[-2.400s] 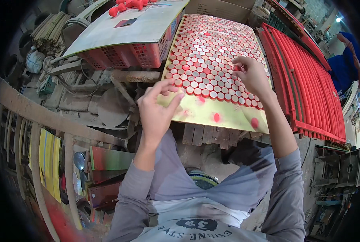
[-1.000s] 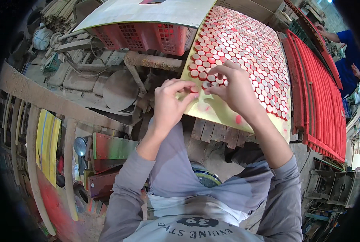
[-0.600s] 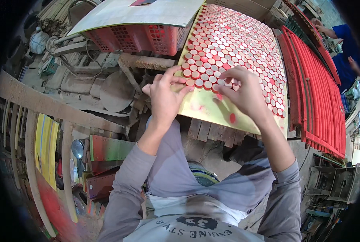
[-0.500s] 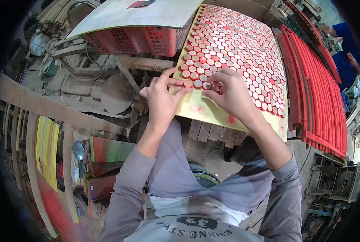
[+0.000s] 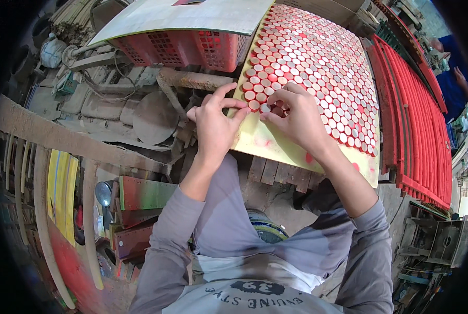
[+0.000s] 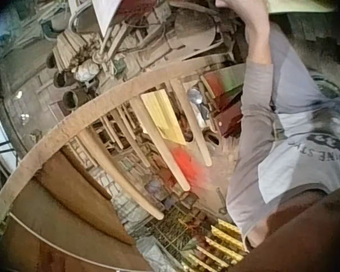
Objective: The person sits on the floor and repeatedly picks up small red cylindrical objects, then places them into empty slots on a yellow board. The person occasionally adjusts the alignment of the cylinders on the board with both hands.
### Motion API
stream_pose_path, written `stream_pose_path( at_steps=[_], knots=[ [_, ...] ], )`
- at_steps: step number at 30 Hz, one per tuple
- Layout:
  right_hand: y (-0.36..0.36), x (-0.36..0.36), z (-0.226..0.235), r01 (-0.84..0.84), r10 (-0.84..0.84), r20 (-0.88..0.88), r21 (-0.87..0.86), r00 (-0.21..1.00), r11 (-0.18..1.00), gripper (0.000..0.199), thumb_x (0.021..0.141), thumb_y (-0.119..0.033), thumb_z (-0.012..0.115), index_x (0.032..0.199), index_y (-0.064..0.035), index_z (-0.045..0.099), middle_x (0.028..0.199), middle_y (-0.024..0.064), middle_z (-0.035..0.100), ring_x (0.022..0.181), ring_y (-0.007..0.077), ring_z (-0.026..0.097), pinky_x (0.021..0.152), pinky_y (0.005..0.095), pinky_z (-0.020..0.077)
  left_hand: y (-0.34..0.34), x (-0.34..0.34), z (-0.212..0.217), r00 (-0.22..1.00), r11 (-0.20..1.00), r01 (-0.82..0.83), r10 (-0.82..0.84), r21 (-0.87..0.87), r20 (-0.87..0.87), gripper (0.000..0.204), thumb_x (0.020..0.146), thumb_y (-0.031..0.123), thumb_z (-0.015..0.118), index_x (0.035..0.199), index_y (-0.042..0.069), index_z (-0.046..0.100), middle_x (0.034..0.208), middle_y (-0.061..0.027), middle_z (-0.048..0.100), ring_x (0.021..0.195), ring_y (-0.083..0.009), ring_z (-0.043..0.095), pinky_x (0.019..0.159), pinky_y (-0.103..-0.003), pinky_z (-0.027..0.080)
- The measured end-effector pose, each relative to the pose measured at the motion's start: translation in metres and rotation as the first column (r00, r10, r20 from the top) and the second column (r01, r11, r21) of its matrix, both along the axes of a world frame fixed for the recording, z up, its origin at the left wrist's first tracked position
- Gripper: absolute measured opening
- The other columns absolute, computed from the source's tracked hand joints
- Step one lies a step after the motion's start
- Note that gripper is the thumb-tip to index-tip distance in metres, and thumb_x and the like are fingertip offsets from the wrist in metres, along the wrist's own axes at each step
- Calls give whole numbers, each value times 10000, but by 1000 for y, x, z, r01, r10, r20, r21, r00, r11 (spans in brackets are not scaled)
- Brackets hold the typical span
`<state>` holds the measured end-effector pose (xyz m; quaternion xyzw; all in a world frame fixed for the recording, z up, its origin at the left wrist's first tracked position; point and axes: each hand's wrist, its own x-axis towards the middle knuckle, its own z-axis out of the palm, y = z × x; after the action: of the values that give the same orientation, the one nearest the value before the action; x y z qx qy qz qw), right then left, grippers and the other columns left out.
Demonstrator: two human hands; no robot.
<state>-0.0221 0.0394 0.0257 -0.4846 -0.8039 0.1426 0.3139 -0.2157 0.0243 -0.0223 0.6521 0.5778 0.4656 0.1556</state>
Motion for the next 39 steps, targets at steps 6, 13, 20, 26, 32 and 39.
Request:
stream_pose_path(
  at_steps=[6,13,20,26,32,39],
  knots=[
    [4,3,1,0,1,16,-23,1000,1000,247,684,-107,850,850,14,714,805,126,618,756,274,646,695,395,546,4,-4,-3,995,996,73,-76,51,64,664,728,159,906,1323,43,634,1032,-93,789,938,-172,726,937,-357,526],
    [5,7,-4,-5,3,41,62,999,998,304,662,-166,870,873,-29,701,938,121,597,928,310,580,837,433,497,10,-3,1,990,993,117,-115,-23,79,719,717,159,913,1358,29,613,1070,-98,785,1065,-200,725,1004,-360,513],
    [7,10,-11,-3,-3,98,58,995,998,280,687,-195,851,858,-49,684,954,112,596,952,306,569,861,438,459,13,-4,-2,991,992,124,-123,-15,55,734,711,170,919,1361,30,608,1073,-87,785,1088,-207,722,1021,-363,507],
    [2,10,-3,-10,-3,140,96,990,995,350,702,-236,865,946,-44,704,1023,126,625,1024,320,571,904,438,462,13,-10,-5,975,985,170,-163,-34,150,743,696,204,936,1345,34,619,1114,-94,773,1109,-196,699,1017,-367,509],
    [0,57,16,32,-35,29,123,999,992,450,835,-312,825,1111,17,692,1235,210,649,1153,404,612,1022,457,473,14,-13,2,965,970,220,-231,102,122,762,701,237,935,1361,37,611,1325,-131,673,1247,-262,623,1056,-404,489],
    [-8,113,5,38,-70,556,69,828,997,834,902,-694,583,1564,-215,417,1652,204,291,1552,423,187,1224,652,86,36,2,14,755,842,536,-444,64,-483,871,785,476,839,1478,71,502,1621,-154,375,1521,-333,318,1226,-518,261]
  ],
)
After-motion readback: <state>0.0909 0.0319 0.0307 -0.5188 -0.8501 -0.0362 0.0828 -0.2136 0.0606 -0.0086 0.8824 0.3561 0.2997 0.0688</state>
